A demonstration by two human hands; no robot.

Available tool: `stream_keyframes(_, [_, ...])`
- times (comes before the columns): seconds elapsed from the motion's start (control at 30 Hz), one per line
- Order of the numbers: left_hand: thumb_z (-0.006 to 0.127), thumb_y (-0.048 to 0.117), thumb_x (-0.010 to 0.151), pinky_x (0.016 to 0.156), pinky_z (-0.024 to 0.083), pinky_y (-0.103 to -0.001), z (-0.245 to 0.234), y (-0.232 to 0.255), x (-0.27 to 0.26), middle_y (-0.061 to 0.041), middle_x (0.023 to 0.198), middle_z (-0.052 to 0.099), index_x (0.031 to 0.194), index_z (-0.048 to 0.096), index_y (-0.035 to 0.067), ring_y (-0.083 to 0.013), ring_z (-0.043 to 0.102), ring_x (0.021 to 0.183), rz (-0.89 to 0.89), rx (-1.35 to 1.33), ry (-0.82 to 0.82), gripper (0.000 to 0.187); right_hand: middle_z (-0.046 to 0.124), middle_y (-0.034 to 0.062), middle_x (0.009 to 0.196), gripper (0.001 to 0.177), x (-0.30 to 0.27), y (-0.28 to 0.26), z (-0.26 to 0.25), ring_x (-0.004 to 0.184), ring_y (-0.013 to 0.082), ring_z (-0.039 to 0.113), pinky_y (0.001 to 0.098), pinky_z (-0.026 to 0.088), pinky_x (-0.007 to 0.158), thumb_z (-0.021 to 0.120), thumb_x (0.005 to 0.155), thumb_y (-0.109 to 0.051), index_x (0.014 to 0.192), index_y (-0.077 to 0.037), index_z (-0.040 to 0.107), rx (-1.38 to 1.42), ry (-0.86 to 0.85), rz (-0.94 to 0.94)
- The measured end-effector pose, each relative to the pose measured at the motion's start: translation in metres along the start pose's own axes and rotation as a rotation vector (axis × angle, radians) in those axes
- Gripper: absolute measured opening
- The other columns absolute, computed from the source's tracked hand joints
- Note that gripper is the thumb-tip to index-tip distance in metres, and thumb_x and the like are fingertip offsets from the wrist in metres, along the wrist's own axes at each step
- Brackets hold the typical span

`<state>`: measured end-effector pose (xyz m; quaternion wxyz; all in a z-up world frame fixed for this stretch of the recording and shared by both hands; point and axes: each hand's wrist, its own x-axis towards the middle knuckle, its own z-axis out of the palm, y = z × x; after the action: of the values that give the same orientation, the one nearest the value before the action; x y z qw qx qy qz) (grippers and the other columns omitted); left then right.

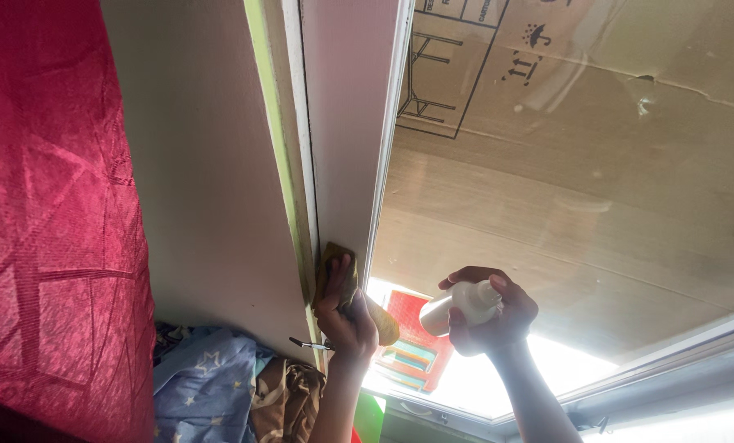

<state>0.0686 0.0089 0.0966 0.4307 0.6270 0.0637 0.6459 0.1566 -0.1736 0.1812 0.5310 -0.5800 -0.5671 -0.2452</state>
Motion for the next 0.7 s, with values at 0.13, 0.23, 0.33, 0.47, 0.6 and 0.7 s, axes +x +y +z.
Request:
stream_keyframes(0.13, [0.051,0.016,0.109,0.123,0.041,-0.047,-0.003,0.008,0.003,-0.021,0.140,0.066,0.129,0.061,-0.007,-0.0373,0.057,0.141,-0.017,-0.026,0.027,0.031,0.069,0.0205,0.113,0.083,0.001,-0.004,-0.004,0.093,0.0297,0.078,0.0393,0.068,0.071,0.068,0.085,0.002,0.152,-0.032,0.032,-0.045,-0.016,-0.004])
stream_keyframes(0.23, [0.052,0.015,0.106,0.121,0.041,-0.046,-0.005,0.014,0.002,-0.021,0.138,0.067,0.131,0.063,-0.008,-0.0358,0.059,0.138,-0.077,-0.028,0.034,0.035,0.069,0.0204,0.112,0.083,0.001,-0.007,-0.004,0.092,0.0295,0.078,0.0387,0.068,0.070,0.069,0.084,0.002,0.151,-0.031,0.032,-0.075,-0.018,0.019])
stream_keyframes(0.33, [0.050,0.014,0.107,0.123,0.041,-0.046,-0.008,0.012,0.003,-0.019,0.136,0.069,0.132,0.065,-0.007,-0.0348,0.060,0.138,-0.091,-0.031,0.016,0.035,0.070,0.0196,0.111,0.083,0.002,-0.008,-0.004,0.091,0.0282,0.078,0.0373,0.068,0.070,0.069,0.084,0.000,0.151,-0.030,0.031,-0.113,-0.013,0.035])
stream_keyframes(0.47, [0.050,0.011,0.107,0.122,0.042,-0.045,-0.009,0.005,0.000,-0.020,0.138,0.068,0.132,0.062,-0.008,-0.0338,0.061,0.137,-0.099,-0.067,0.011,0.033,0.071,0.0194,0.110,0.082,0.003,-0.004,0.000,0.090,0.0277,0.078,0.0363,0.067,0.068,0.069,0.084,-0.001,0.151,-0.030,0.031,-0.111,-0.007,0.036])
stream_keyframes(0.6, [0.048,0.007,0.108,0.124,0.040,-0.048,0.001,0.003,0.000,-0.025,0.141,0.063,0.129,0.054,-0.009,-0.0377,0.054,0.143,-0.033,-0.048,0.050,0.027,0.070,0.0198,0.112,0.081,0.002,-0.002,-0.001,0.092,0.0291,0.078,0.0386,0.068,0.071,0.069,0.085,-0.002,0.151,-0.031,0.032,-0.081,-0.001,0.028])
stream_keyframes(0.7, [0.046,0.003,0.109,0.127,0.036,-0.051,0.008,0.005,0.010,-0.029,0.144,0.058,0.127,0.044,-0.008,-0.0413,0.049,0.147,0.024,-0.065,0.067,0.022,0.069,0.0202,0.112,0.082,0.000,0.000,-0.002,0.092,0.0301,0.078,0.0405,0.068,0.074,0.069,0.085,-0.001,0.152,-0.031,0.032,-0.050,-0.006,0.045])
